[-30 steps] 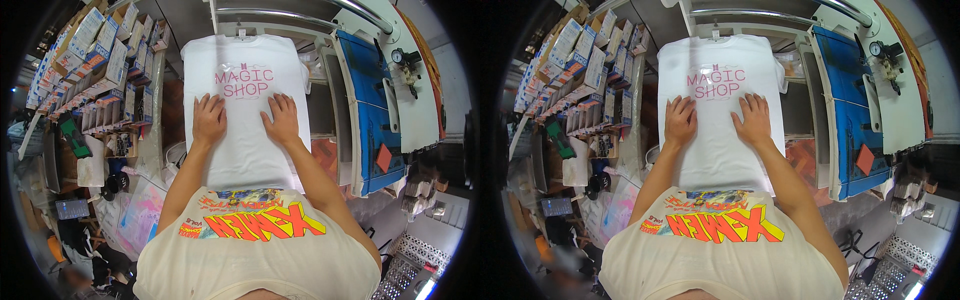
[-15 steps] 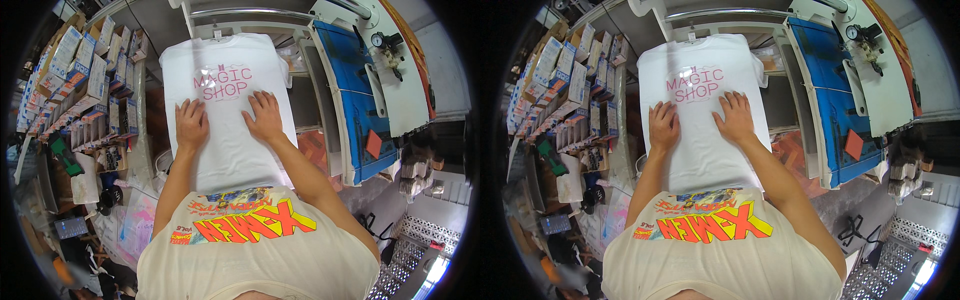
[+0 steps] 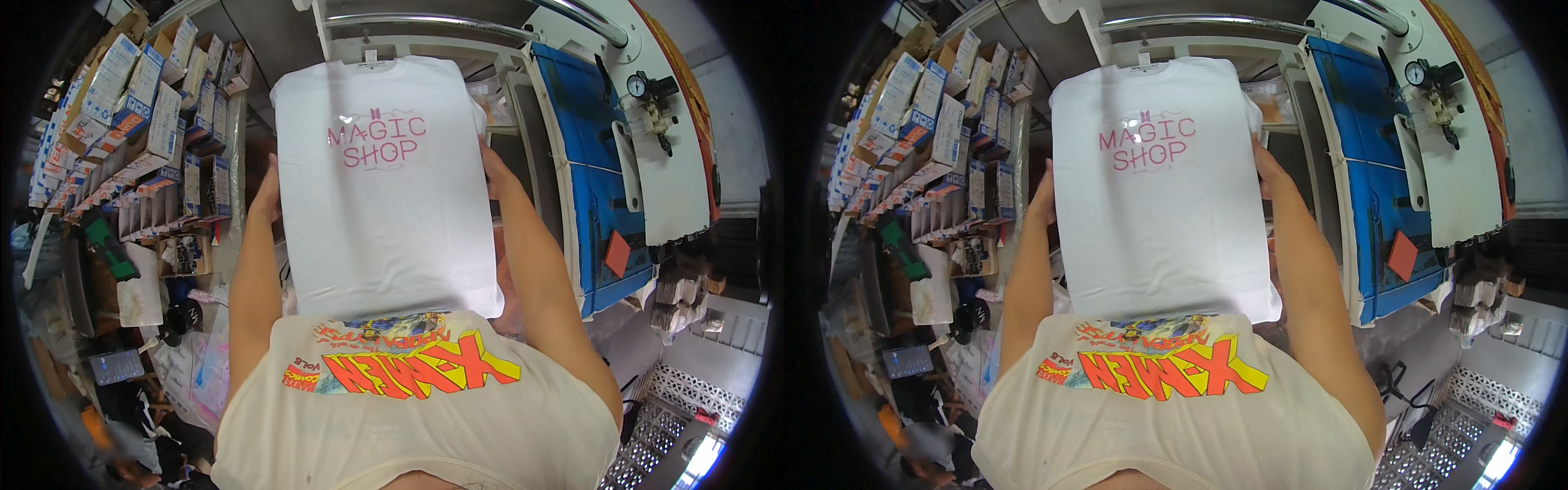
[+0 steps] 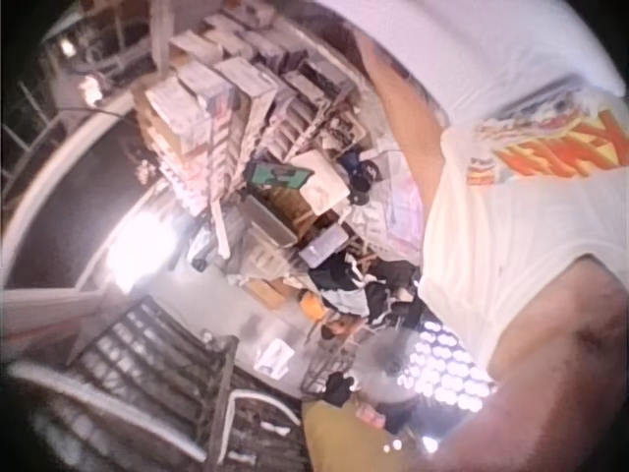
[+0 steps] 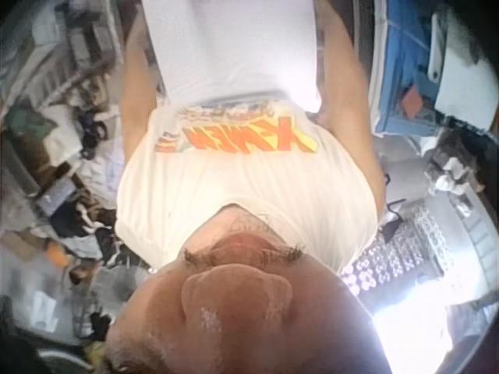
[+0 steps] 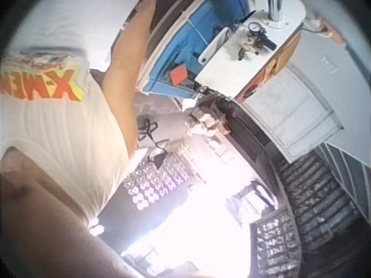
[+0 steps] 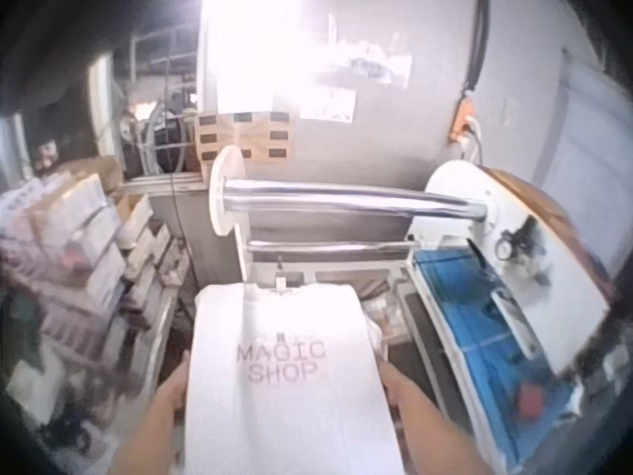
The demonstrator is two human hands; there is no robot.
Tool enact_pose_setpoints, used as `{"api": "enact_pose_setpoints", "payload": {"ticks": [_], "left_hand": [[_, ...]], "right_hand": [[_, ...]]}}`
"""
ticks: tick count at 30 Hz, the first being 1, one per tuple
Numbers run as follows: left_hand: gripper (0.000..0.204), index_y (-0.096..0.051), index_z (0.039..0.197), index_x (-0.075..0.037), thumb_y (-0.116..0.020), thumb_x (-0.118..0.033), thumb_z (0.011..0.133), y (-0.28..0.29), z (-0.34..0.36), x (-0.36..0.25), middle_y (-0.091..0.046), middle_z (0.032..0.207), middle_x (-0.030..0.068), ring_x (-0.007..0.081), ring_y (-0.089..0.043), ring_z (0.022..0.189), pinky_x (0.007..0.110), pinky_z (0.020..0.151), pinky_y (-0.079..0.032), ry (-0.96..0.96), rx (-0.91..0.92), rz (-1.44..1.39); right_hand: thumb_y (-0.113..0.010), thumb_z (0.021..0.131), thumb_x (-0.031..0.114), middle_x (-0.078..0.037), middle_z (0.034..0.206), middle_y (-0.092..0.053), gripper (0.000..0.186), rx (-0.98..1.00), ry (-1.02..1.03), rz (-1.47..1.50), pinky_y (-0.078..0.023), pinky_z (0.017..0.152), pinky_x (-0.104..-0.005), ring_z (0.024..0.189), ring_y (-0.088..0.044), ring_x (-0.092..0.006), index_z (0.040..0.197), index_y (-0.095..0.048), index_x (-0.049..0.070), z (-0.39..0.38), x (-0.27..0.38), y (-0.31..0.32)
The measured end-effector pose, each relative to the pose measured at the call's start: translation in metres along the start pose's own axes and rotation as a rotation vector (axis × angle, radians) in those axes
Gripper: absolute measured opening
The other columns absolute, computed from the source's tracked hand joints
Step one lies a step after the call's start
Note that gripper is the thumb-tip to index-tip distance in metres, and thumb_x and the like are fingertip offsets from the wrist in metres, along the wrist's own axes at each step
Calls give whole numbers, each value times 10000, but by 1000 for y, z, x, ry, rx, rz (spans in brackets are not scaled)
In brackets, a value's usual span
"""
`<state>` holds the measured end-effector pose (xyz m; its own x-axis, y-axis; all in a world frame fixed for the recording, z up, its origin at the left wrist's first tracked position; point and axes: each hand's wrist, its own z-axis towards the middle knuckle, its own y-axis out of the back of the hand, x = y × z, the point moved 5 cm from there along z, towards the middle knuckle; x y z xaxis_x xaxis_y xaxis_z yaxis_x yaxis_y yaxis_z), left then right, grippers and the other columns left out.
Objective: The person prepares a white t-shirt on a heat press, places a transfer sheet with a design onto the shirt, and uses the heat press to apply the design. They then remove the transfer backing to reveal the printed design and fold the finished t-shirt.
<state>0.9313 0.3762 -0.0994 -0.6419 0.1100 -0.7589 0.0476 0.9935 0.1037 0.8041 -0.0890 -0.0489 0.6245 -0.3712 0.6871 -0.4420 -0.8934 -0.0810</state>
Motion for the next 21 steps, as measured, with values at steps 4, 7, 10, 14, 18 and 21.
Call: {"api": "enact_pose_setpoints", "payload": {"ticks": [4,7,10,14,18,21], "left_hand": [[797,-432,1515,-38,-418,-658,1013,-4,32,18,-578,1429,182,340,-593,1271,473,1074,-486,-89,480,-701],[516,-542,1395,-9,-463,-407,1076,32,51,9,-627,1368,162,325,-586,1280,484,1121,-448,-197,376,-850],[370,-581,1313,-19,-481,-290,1082,72,63,-1,-668,1298,126,268,-616,1232,443,1104,-463,-273,276,-872],[285,-601,1256,-34,-549,-230,1056,82,49,-22,-683,1254,94,221,-631,1188,394,1053,-492,-366,315,-860],[235,-614,1214,-100,-662,-137,986,90,39,-24,-680,1156,34,204,-635,1101,386,1009,-488,-478,312,-716],[331,-585,1224,-114,-690,-38,919,66,25,-39,-681,1107,36,215,-654,1031,449,962,-498,-369,135,-641]], "right_hand": [[-524,1037,430,-179,1428,-557,604,169,150,385,-444,1099,-478,1312,-541,-324,1460,-463,3,25,8,4],[-600,1004,266,-168,1392,-577,502,76,271,626,-447,1101,-484,1297,-550,-318,1418,-492,3,33,22,31],[-631,971,136,-153,1336,-601,443,42,326,673,-466,1087,-471,1265,-568,-309,1381,-510,16,38,46,51],[-607,938,5,-139,1284,-616,415,57,437,598,-477,1086,-453,1230,-586,-292,1344,-530,43,34,54,66],[-576,895,-71,-146,1293,-622,447,123,477,632,-469,1114,-450,1233,-592,-291,1328,-540,35,38,59,56],[-553,893,-85,-152,1305,-630,439,155,446,599,-480,1113,-444,1227,-605,-298,1325,-534,-7,45,55,79]]}}
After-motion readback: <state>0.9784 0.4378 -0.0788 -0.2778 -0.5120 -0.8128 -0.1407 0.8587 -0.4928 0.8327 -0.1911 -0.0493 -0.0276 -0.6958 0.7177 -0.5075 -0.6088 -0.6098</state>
